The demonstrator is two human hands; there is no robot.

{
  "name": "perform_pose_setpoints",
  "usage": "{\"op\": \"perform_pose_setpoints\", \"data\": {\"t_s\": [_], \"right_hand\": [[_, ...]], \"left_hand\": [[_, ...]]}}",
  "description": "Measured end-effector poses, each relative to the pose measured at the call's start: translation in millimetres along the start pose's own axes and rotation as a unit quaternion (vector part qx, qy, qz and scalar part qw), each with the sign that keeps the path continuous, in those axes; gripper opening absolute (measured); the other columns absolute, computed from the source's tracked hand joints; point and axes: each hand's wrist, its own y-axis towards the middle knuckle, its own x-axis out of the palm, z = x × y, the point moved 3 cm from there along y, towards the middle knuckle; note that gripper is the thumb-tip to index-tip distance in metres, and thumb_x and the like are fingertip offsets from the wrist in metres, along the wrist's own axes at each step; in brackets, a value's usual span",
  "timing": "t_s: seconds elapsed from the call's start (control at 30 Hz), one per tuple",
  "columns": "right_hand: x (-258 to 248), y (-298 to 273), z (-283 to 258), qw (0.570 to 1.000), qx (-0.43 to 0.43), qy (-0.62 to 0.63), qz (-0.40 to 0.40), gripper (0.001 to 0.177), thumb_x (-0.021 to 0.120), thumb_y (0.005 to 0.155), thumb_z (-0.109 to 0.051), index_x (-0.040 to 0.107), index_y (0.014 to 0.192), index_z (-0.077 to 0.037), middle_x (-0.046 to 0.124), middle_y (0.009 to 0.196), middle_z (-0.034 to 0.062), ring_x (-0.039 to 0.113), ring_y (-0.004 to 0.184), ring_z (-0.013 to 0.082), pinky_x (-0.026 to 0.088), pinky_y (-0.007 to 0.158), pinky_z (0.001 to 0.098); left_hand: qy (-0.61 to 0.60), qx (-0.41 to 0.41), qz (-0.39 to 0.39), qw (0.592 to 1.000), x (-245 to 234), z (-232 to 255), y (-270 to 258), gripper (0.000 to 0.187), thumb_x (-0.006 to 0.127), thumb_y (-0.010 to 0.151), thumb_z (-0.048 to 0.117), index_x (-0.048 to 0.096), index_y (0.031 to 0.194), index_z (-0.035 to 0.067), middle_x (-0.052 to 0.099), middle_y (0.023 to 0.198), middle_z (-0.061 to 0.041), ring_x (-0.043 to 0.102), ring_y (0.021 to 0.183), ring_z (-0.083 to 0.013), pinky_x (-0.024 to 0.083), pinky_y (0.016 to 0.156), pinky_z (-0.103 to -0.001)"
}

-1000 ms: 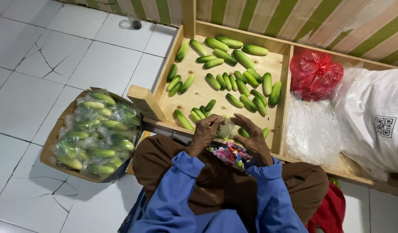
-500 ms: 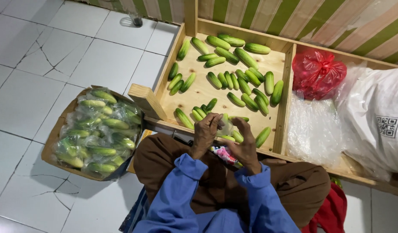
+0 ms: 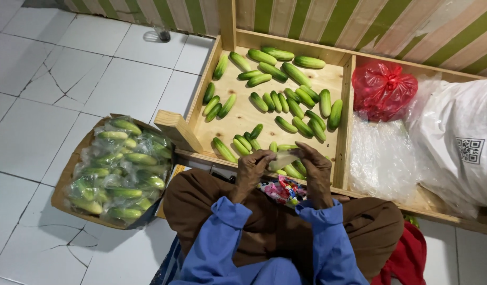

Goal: Bagging and sealing individual cucumbers from a crate into plastic bags using a handheld sealer

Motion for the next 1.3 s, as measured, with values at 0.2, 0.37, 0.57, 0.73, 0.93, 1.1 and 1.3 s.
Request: {"op": "perform_pose_setpoints", "data": {"t_s": [0.2, 0.37, 0.57, 0.73, 0.93, 1.1, 1.3], "right_hand": [[-5, -4, -17, 0.995, -0.036, 0.096, 0.016, 0.055, 0.054, 0.106, -0.031, 0.042, 0.155, -0.01, 0.064, 0.134, 0.014, 0.064, 0.118, 0.0239, 0.047, 0.109, 0.0418], [-7, -5, 14, 0.997, -0.053, 0.014, -0.05, 0.084, 0.082, 0.081, -0.027, 0.045, 0.153, -0.008, 0.061, 0.139, 0.0222, 0.061, 0.125, 0.0308, 0.052, 0.105, 0.0439], [7, 5, 0, 0.999, -0.008, 0.008, 0.038, 0.008, 0.077, 0.092, -0.008, 0.075, 0.099, -0.003, 0.076, 0.083, 0.013, 0.07, 0.077, 0.0125, 0.061, 0.068, 0.026], [17, 0, -9, 0.999, -0.016, -0.026, 0.037, 0.006, 0.078, 0.091, -0.006, 0.076, 0.096, -0.003, 0.076, 0.08, 0.0136, 0.069, 0.072, 0.0111, 0.06, 0.064, 0.024], [20, -2, 10, 0.997, -0.047, -0.04, 0.044, 0.008, 0.076, 0.093, -0.001, 0.076, 0.101, -0.004, 0.075, 0.085, 0.009, 0.063, 0.08, 0.0059, 0.056, 0.071, 0.0204], [36, -11, -11, 0.979, -0.161, -0.129, 0.008, 0.025, 0.081, 0.085, 0.005, 0.075, 0.107, -0.005, 0.073, 0.098, 0.0111, 0.067, 0.096, 0.0142, 0.059, 0.088, 0.0358], [42, -16, -23, 0.971, -0.19, -0.145, -0.005, 0.029, 0.074, 0.091, 0.006, 0.071, 0.118, -0.006, 0.072, 0.092, 0.0084, 0.066, 0.093, 0.0132, 0.056, 0.089, 0.0353]], "left_hand": [[-0.065, 0.039, 0.063, 0.995, 5, 15, -4, 0.008, 0.074, 0.094, 0.01, 0.08, 0.089, 0.009, 0.076, 0.073, -0.009, 0.061, 0.052, -0.0088, 0.057, 0.055, -0.026], [-0.068, 0.048, 0.067, 0.994, 5, 10, -2, 0.007, 0.075, 0.093, 0.009, 0.08, 0.09, 0.008, 0.078, 0.077, -0.009, 0.062, 0.052, -0.007, 0.057, 0.053, -0.025], [0.005, 0.05, 0.075, 0.996, -9, 15, 0, 0.006, 0.075, 0.093, 0.01, 0.08, 0.091, 0.008, 0.075, 0.068, -0.01, 0.066, 0.058, -0.0114, 0.058, 0.057, -0.03], [0.025, 0.045, 0.076, 0.996, -6, 12, 0, 0.021, 0.089, 0.081, 0.014, 0.079, 0.098, 0.008, 0.074, 0.075, -0.011, 0.063, 0.07, -0.0112, 0.059, 0.068, -0.032], [0.086, 0.065, 0.148, 0.983, 3, 22, 7, 0.019, 0.093, 0.076, 0.022, 0.076, 0.082, 0.013, 0.071, 0.073, -0.007, 0.07, 0.063, -0.0197, 0.058, 0.061, -0.03], [0.058, 0.109, 0.209, 0.97, 4, 42, 3, 0.021, 0.092, 0.078, 0.021, 0.073, 0.077, 0.012, 0.063, 0.067, -0.005, 0.061, 0.058, -0.0133, 0.054, 0.058, -0.024], [0.011, 0.119, 0.184, 0.976, 2, 47, 1, 0.017, 0.092, 0.078, 0.018, 0.076, 0.076, 0.014, 0.063, 0.065, -0.005, 0.064, 0.059, -0.012, 0.055, 0.058, -0.026]]}}
